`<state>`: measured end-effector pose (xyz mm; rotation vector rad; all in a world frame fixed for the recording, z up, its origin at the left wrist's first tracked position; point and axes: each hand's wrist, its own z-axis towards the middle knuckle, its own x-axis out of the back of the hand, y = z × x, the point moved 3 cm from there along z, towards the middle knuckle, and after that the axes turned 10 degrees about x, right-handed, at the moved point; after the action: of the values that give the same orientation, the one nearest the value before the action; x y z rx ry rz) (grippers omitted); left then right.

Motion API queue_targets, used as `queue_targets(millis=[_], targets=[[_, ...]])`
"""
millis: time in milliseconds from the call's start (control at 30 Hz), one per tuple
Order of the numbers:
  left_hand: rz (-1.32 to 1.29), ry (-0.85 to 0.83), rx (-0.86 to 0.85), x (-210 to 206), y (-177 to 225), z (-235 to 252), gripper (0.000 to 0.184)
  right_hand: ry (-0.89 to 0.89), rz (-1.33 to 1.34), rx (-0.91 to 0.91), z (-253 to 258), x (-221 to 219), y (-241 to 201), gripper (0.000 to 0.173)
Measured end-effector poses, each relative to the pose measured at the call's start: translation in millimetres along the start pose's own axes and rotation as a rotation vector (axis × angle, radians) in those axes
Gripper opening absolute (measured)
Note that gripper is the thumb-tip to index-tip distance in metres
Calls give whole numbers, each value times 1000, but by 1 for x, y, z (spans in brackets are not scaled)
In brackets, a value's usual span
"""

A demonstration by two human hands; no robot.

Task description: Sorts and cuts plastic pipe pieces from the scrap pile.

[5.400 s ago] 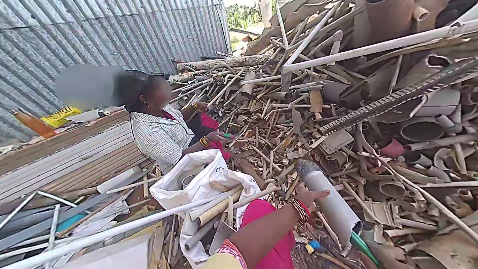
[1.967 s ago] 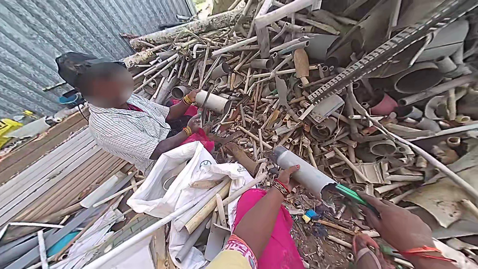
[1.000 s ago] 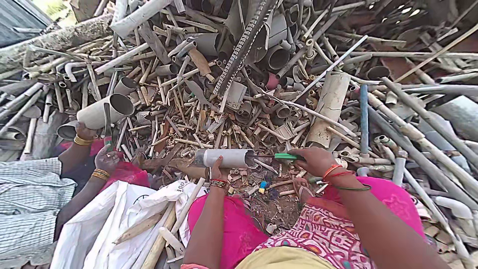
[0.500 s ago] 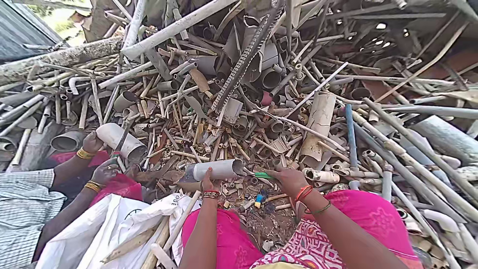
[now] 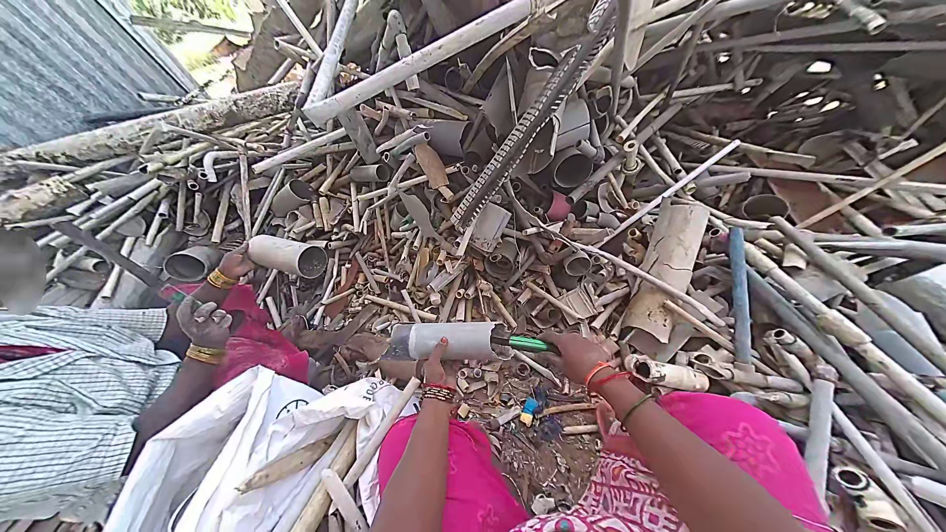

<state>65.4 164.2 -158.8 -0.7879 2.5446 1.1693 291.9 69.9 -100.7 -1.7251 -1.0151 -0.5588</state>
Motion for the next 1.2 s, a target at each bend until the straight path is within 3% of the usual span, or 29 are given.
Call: queue_targets(millis=[100, 200, 333, 467, 567, 633, 767, 867, 1033, 1100, 1200], targets=[[64, -53, 19, -1, -9, 5, 44, -57, -16, 82, 16, -28, -23, 46], [78, -11, 47, 3, -8, 12, 49, -58, -101, 49, 8, -7, -14, 45], [102, -68, 116, -2, 1, 11, 55, 293, 44, 48, 3, 10, 11, 40], [161, -162, 92, 0, -8, 16, 60, 186, 43, 234, 15, -29, -18, 38], [50, -147, 159, 5, -11, 17, 59, 182, -12, 238, 1, -5, 16, 37], [31, -180, 191, 4, -7, 11, 54, 289, -11, 177, -9, 8, 37, 36], [134, -406, 184, -3, -17, 1, 41, 351, 56, 239, -16, -22, -3, 36], [174, -384, 278, 0, -18, -22, 42, 296, 56, 317, -35, -32, -4, 38], [259, -320, 265, 12, -17, 4, 71, 231, 11, 269, -54, -8, 43, 39], [315, -294, 217, 8, -22, 6, 68, 247, -81, 195, -45, -29, 30, 43], [291, -160, 186, 11, -31, 12, 67, 131, -266, 161, -42, -60, -3, 44]])
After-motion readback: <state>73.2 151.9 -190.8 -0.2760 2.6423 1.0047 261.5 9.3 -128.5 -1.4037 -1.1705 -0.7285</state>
